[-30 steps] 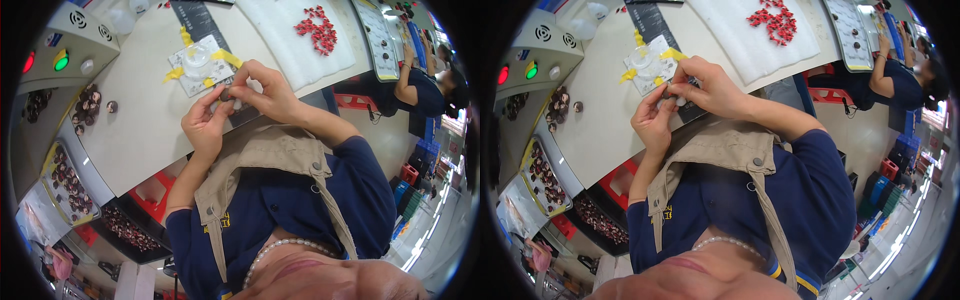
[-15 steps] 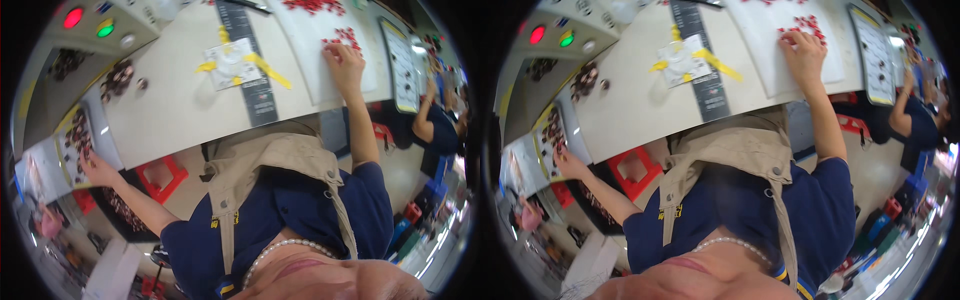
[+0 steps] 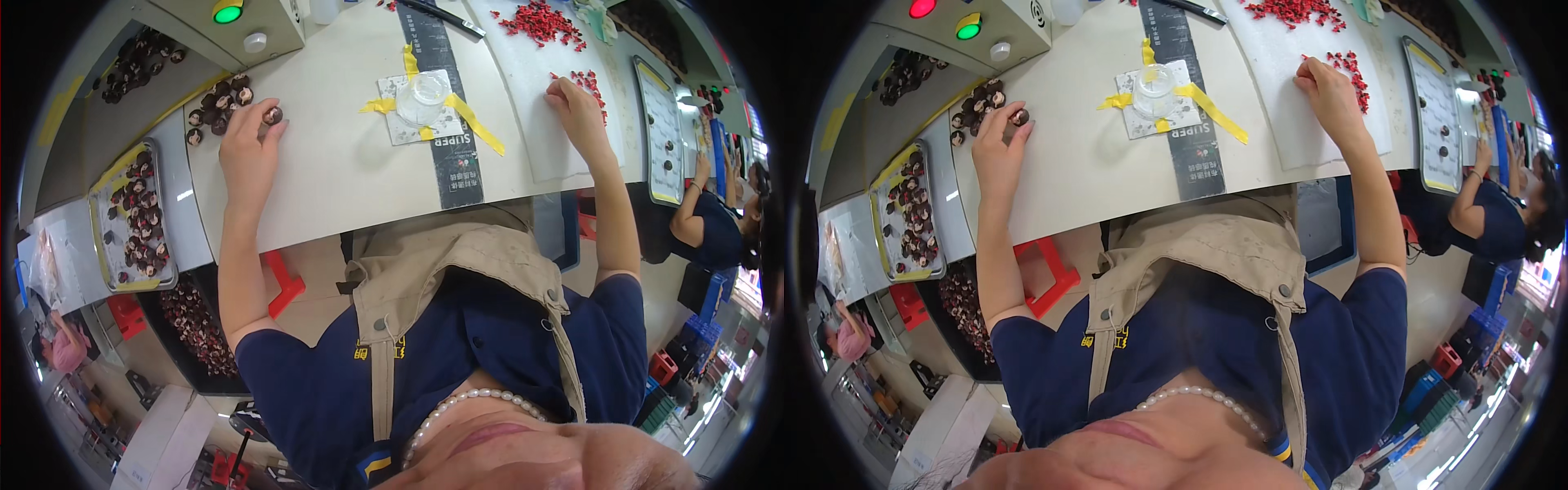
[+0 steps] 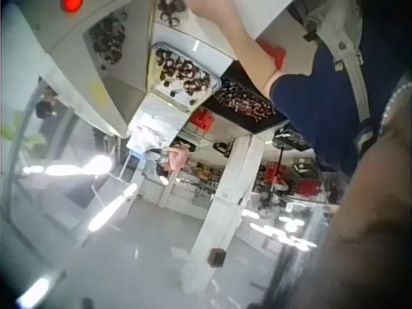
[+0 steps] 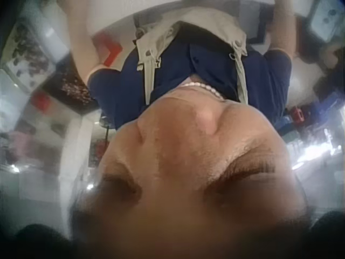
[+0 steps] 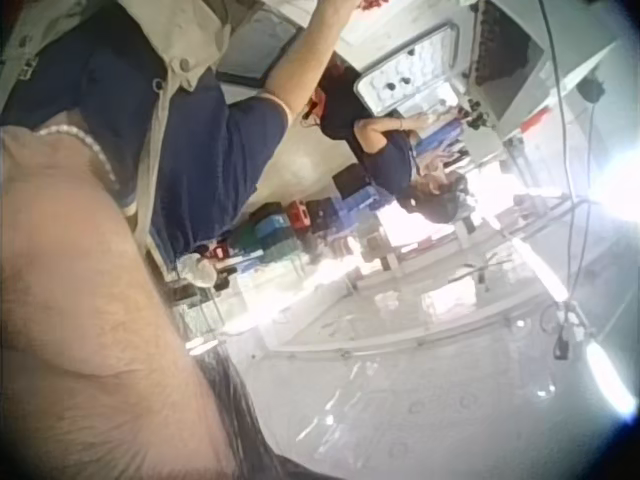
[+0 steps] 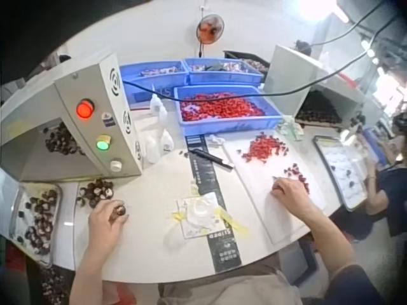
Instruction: The person applies glue to miniature bow accessories and attaches them onto figurine heads by hand, placing the assembled pieces on the table. They also retrieve additional figurine heads from a machine chute and trays.
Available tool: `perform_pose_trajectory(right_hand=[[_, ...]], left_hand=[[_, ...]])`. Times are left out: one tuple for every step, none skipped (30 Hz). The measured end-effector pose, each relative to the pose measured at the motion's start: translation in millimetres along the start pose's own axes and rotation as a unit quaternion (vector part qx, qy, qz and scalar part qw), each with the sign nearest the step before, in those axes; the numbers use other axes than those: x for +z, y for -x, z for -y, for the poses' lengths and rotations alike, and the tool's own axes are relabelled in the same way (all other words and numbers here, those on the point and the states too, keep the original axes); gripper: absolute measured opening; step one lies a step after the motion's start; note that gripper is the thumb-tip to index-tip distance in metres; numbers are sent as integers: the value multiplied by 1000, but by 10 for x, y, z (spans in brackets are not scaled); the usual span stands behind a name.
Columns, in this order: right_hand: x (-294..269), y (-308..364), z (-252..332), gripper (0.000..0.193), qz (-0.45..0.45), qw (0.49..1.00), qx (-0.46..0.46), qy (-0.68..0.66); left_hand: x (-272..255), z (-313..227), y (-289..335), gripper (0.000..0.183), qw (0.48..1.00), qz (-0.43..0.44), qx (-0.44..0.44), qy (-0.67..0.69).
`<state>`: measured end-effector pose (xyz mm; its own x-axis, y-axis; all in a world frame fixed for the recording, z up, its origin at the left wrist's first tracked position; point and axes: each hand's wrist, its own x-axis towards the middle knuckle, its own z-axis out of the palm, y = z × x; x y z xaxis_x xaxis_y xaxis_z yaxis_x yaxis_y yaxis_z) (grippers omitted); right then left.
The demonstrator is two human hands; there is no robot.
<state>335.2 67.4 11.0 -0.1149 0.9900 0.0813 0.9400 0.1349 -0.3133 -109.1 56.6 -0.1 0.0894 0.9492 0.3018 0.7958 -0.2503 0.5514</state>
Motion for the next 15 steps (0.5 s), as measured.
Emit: perform_pose_trajectory(right_hand=[[6, -20, -67, 13, 5, 1000, -6, 4], [-19, -6, -59, 13, 3, 1000, -3, 5], [-34, 2, -17, 14, -9, 992, 34, -119], [-47, 16, 18, 15, -21, 968, 73, -239], [-34, 32, 23, 18, -24, 949, 77, -305], [-58, 62, 69, 18, -26, 949, 78, -303], [-62, 80, 165, 18, -7, 925, 69, -374], [-51, 89, 249, 18, 12, 895, 60, -442], [11, 102, 296, 18, 27, 867, 72, -492], [58, 113, 364, 18, 47, 838, 75, -539], [109, 123, 442, 17, 68, 815, 69, -571], [131, 139, 556, 16, 88, 791, 80, -600], [148, 153, 652, 15, 100, 775, 75, -619], [155, 162, 748, 15, 112, 759, 70, -638], [143, 159, 872, 14, 117, 758, 68, -638]], left_hand=[[22, -37, 26, 30, 1000, 1, 4, 3], [53, -57, 62, 29, 981, 12, -75, 180], [52, -104, 124, 28, 925, 19, -153, 347], [70, -280, 160, 27, 888, 2, -152, 434], [72, -414, 209, 28, 856, 22, -168, 487], [71, -503, 233, 29, 821, 44, -183, 539], [160, -462, 305, 31, 788, 69, -191, 581], [195, -511, 351, 31, 759, 78, -214, 610], [233, -613, 392, 30, 727, 89, -236, 639], [276, -688, 435, 30, 684, 95, -253, 677], [329, -753, 486, 29, 673, 102, -257, 686], [400, -800, 528, 29, 661, 108, -261, 695], [472, -836, 559, 30, 647, 119, -259, 707], [533, -890, 577, 30, 646, 121, -259, 708], [587, -935, 598, 30, 633, 124, -262, 717]])
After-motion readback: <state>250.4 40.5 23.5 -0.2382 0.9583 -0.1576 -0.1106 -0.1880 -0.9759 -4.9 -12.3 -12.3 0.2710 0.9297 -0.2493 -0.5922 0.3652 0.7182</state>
